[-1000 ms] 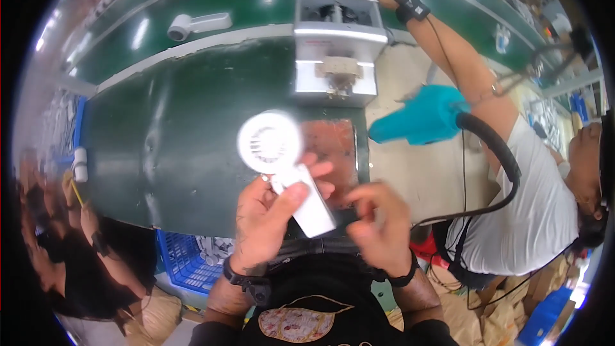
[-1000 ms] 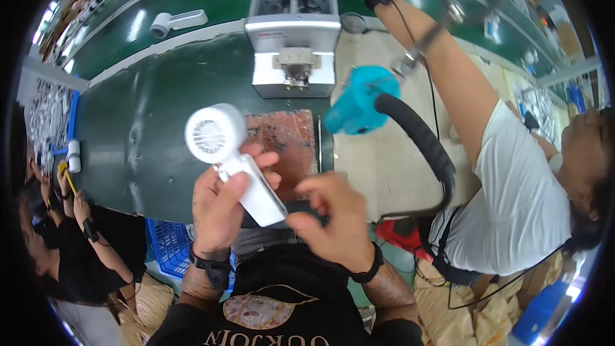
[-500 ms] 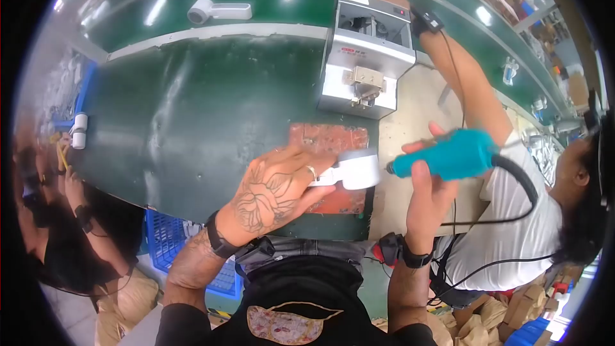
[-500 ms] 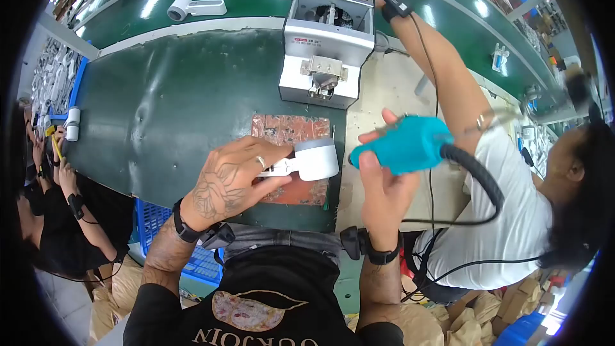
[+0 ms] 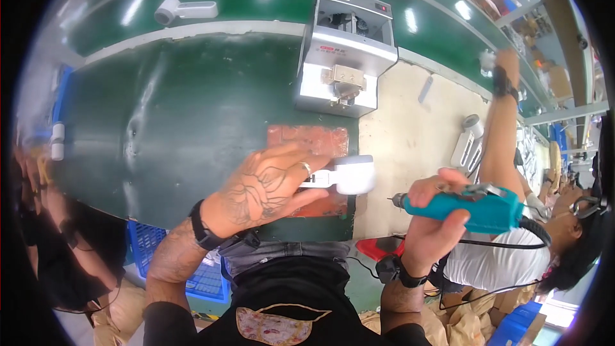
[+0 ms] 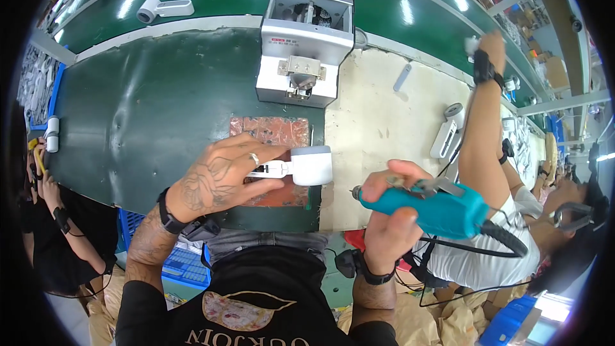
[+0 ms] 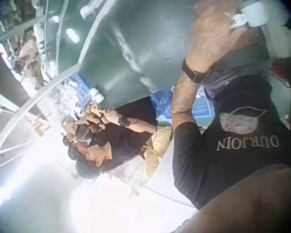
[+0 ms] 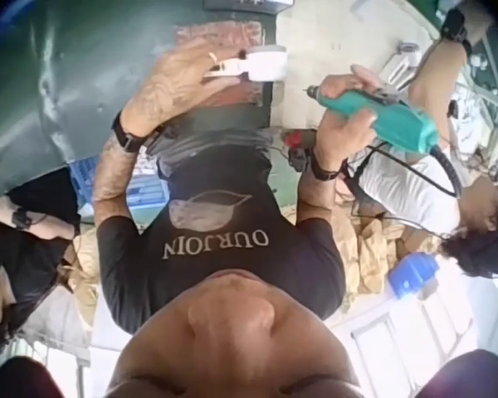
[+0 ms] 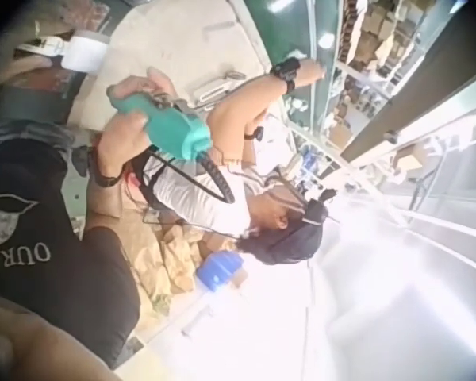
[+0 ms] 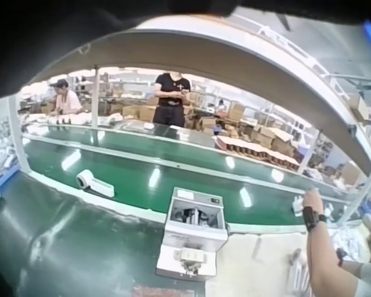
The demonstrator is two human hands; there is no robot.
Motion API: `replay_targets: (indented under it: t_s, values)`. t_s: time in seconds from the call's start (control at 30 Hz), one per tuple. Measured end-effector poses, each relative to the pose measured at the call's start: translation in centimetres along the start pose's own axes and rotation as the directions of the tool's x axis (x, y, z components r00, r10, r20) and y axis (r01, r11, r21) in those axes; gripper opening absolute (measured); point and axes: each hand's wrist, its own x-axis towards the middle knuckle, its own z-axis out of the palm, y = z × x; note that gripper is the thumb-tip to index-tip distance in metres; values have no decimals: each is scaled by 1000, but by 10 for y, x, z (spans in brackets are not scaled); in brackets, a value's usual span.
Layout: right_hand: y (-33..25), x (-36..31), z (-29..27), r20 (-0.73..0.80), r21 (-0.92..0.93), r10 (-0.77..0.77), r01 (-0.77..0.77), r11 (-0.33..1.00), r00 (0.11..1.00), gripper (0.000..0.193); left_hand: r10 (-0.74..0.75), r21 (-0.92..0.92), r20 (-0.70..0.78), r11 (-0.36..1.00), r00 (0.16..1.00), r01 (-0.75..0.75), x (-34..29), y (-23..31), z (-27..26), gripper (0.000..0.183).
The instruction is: The person assembles portable fans by using a power screwdriver to drive a screw into the handle, then snaps a battery cover onto the casing before placing the completed unit on the workbench.
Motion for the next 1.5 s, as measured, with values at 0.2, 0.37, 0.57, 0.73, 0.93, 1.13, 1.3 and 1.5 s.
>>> replay_targets:
  t_s: [0.2,0.37,0.57,0.73,0.93,1.13,1.3,1.5]
  values:
    - [-28,0,7,-58,60,-36,40,997,998,74,65,-4,52,998,997,-64,2,-3,2,42]
    - [-20,26,40,42,252,-128,113,961,991,63,105,73,53,991,993,-108,17,-11,23,34]
    - [-6,35,69,77,152,-31,19,988,997,74,206,12,34,978,978,-206,25,-21,27,36]
    - [4,32,78,98,116,-46,35,993,994,73,152,-44,-54,987,987,-155,26,-21,27,36]
    - [11,33,80,100,87,-43,35,996,994,72,104,-144,-36,984,994,-108,25,-23,27,30]
    - [11,32,78,113,96,-30,19,995,993,73,155,-186,-72,968,985,-166,26,-27,30,29]
    - [12,34,73,161,63,-35,25,998,986,78,185,-178,-55,965,981,-192,27,-26,29,31]
    - [13,34,73,177,59,-50,40,997,983,80,89,-167,-12,982,996,-89,27,-19,29,32]
